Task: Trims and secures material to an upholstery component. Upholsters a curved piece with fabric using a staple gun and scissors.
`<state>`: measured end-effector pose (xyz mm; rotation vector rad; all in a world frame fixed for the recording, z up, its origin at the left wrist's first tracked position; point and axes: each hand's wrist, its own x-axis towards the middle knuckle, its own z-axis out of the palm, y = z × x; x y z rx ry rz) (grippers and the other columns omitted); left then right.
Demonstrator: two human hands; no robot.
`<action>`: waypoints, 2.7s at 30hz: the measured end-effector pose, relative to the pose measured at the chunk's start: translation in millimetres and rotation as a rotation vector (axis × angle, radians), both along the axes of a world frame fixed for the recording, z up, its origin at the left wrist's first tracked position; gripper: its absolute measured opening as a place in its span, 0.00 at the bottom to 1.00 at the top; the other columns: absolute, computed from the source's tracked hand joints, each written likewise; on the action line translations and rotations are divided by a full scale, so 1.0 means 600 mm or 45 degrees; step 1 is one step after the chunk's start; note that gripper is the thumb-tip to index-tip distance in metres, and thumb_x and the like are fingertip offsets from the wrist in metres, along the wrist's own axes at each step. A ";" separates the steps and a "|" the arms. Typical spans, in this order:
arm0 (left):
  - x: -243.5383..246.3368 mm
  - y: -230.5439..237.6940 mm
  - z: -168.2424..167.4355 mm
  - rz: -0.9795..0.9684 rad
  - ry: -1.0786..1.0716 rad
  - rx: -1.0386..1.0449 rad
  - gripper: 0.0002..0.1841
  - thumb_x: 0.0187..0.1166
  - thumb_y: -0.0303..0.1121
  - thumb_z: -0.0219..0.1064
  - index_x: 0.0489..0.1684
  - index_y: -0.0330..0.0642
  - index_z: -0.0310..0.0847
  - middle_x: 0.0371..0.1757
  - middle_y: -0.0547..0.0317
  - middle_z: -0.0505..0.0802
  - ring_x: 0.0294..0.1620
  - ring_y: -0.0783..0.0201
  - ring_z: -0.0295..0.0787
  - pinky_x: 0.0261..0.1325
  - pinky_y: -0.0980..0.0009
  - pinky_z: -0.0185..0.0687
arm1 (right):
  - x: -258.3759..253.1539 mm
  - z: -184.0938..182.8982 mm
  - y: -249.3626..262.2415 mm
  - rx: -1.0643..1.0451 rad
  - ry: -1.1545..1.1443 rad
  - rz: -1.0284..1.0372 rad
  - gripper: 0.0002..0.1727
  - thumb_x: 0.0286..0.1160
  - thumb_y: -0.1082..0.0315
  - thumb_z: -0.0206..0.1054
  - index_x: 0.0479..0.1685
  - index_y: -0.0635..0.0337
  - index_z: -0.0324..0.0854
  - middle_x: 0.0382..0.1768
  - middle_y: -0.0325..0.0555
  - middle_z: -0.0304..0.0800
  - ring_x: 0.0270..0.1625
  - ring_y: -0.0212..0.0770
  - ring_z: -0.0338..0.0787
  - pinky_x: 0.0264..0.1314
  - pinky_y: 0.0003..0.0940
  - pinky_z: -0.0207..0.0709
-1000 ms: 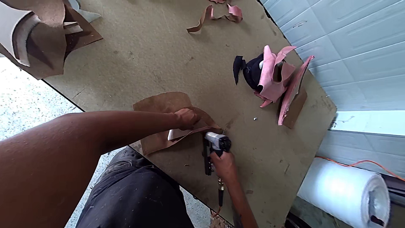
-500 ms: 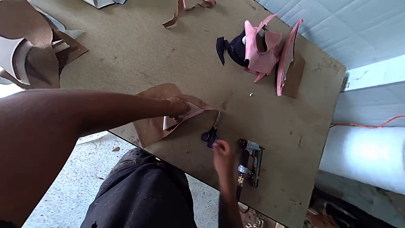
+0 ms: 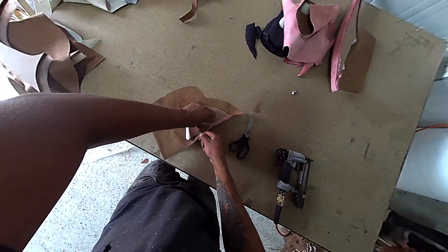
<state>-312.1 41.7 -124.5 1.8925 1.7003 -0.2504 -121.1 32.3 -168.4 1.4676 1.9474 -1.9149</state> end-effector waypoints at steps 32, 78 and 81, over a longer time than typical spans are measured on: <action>-0.053 -0.005 -0.003 -0.194 -0.231 -0.039 0.34 0.53 0.41 0.90 0.63 0.50 0.80 0.56 0.53 0.91 0.54 0.46 0.91 0.50 0.40 0.88 | 0.265 0.109 0.077 0.823 -0.233 -0.672 0.22 0.79 0.60 0.72 0.66 0.63 0.83 0.56 0.52 0.92 0.55 0.45 0.93 0.60 0.45 0.90; -0.065 -0.023 -0.022 -0.183 -0.295 0.087 0.34 0.53 0.37 0.88 0.64 0.48 0.80 0.55 0.49 0.90 0.53 0.44 0.91 0.45 0.42 0.88 | 0.022 0.169 -0.027 0.546 -0.559 0.332 0.12 0.65 0.65 0.71 0.48 0.42 0.88 0.34 0.31 0.90 0.33 0.30 0.88 0.35 0.38 0.84; -0.064 -0.022 -0.019 -0.191 -0.284 0.079 0.34 0.53 0.37 0.87 0.65 0.49 0.81 0.57 0.50 0.90 0.54 0.45 0.91 0.47 0.43 0.88 | 0.019 0.173 -0.036 0.544 -0.593 0.385 0.13 0.66 0.63 0.70 0.50 0.39 0.88 0.36 0.30 0.90 0.36 0.30 0.89 0.39 0.39 0.85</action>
